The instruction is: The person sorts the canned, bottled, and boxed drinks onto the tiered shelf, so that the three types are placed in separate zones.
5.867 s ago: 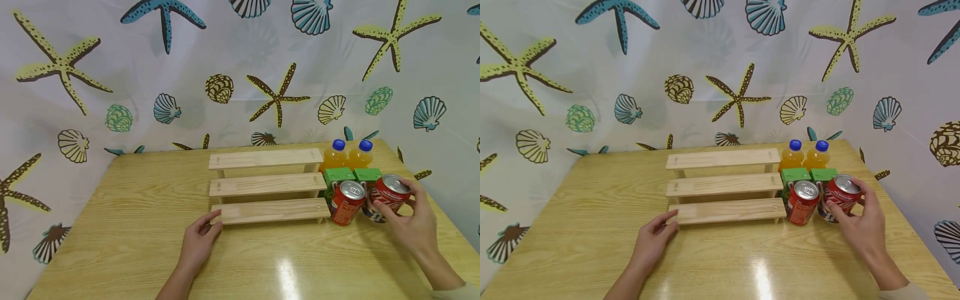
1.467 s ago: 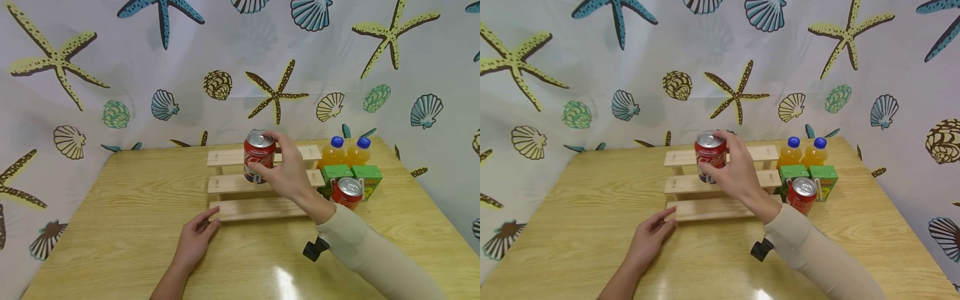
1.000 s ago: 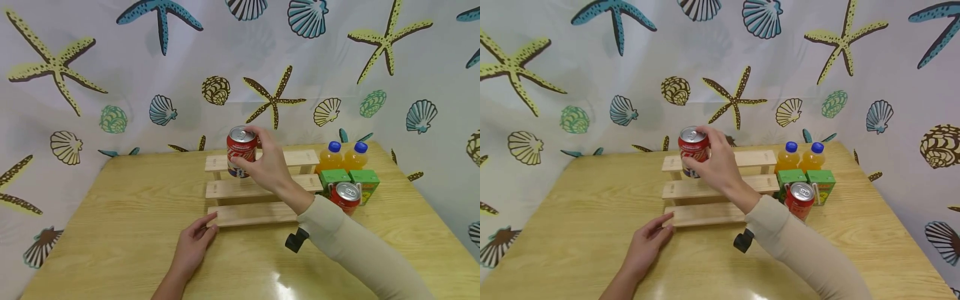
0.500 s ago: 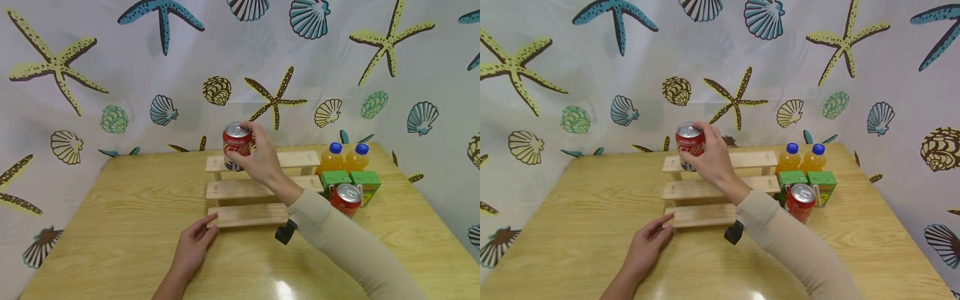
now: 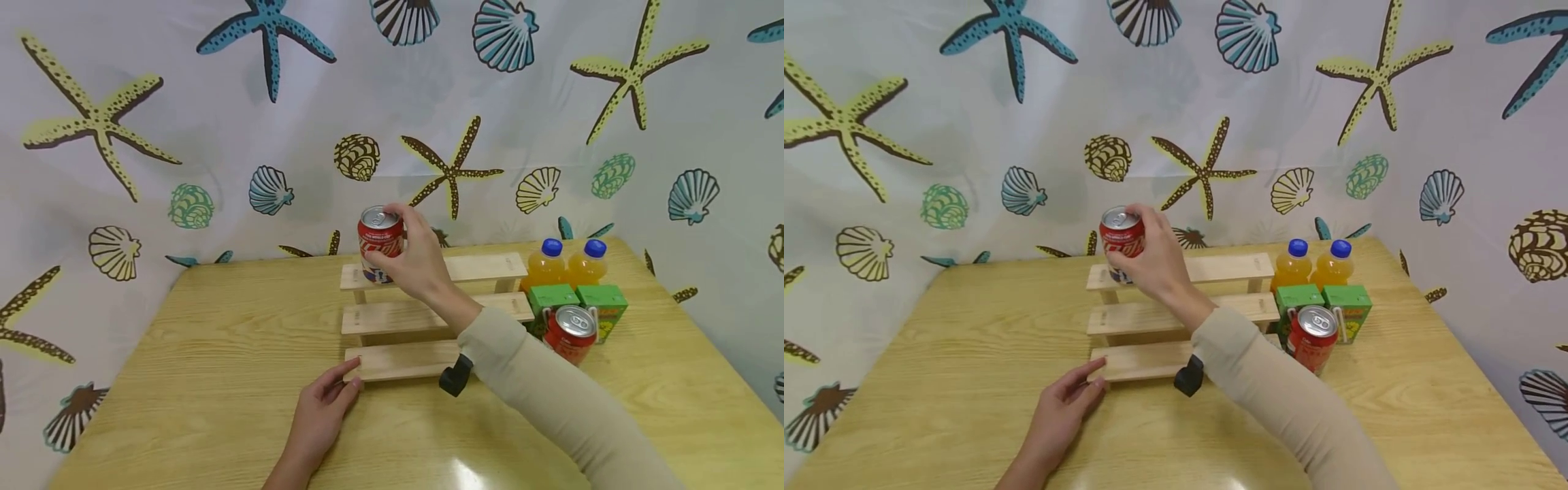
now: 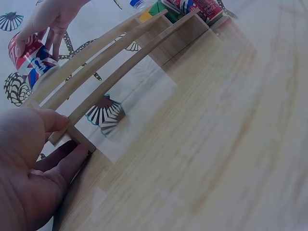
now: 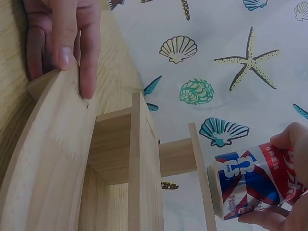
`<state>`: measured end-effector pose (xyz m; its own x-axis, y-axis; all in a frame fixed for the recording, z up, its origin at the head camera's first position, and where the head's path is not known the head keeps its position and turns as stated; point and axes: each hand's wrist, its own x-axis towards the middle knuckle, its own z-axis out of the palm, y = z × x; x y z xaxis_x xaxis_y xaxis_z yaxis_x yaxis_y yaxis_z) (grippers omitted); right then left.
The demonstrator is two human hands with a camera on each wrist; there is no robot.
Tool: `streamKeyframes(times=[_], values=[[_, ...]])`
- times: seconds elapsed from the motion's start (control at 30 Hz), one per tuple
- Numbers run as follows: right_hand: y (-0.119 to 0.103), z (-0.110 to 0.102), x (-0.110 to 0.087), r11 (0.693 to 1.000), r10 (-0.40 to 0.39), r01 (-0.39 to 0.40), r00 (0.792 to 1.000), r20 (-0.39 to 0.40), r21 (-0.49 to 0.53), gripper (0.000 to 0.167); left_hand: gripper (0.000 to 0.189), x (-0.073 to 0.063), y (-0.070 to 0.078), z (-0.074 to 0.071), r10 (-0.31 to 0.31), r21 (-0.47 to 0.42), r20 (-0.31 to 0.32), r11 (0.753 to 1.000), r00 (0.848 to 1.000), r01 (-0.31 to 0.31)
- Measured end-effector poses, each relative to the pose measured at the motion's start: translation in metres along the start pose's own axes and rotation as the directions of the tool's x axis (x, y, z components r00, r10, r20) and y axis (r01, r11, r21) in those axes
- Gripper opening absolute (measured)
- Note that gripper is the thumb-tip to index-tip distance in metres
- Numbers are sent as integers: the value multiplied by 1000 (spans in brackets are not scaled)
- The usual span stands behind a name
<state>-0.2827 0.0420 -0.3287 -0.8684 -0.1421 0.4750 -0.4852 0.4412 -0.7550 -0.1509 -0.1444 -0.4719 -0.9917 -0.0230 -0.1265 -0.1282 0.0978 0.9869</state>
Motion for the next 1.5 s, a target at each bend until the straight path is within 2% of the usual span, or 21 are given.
streamKeyframes(times=[0.2,0.43,0.57,0.73,1.0,1.5], values=[[1,0,2,999,-10,12,999,38,-44,67,37,1,0,3,11,2,-6,1000,1000,-11],[2,-4,3,997,-4,12,995,96,-78,69,37,0,1,3,-6,26,-11,1000,1000,7],[5,-7,3,999,-35,38,993,114,-27,68,37,-1,1,4,-17,32,-20,999,1000,17],[8,-15,0,998,-34,29,993,109,50,67,37,-1,-1,5,-19,43,-19,999,1000,20],[5,-29,-5,995,18,-29,994,109,93,69,37,1,-1,3,5,49,-19,999,1000,-4],[11,-33,-22,984,79,-94,991,105,148,76,38,2,-3,2,11,36,-3,999,1000,-11]])
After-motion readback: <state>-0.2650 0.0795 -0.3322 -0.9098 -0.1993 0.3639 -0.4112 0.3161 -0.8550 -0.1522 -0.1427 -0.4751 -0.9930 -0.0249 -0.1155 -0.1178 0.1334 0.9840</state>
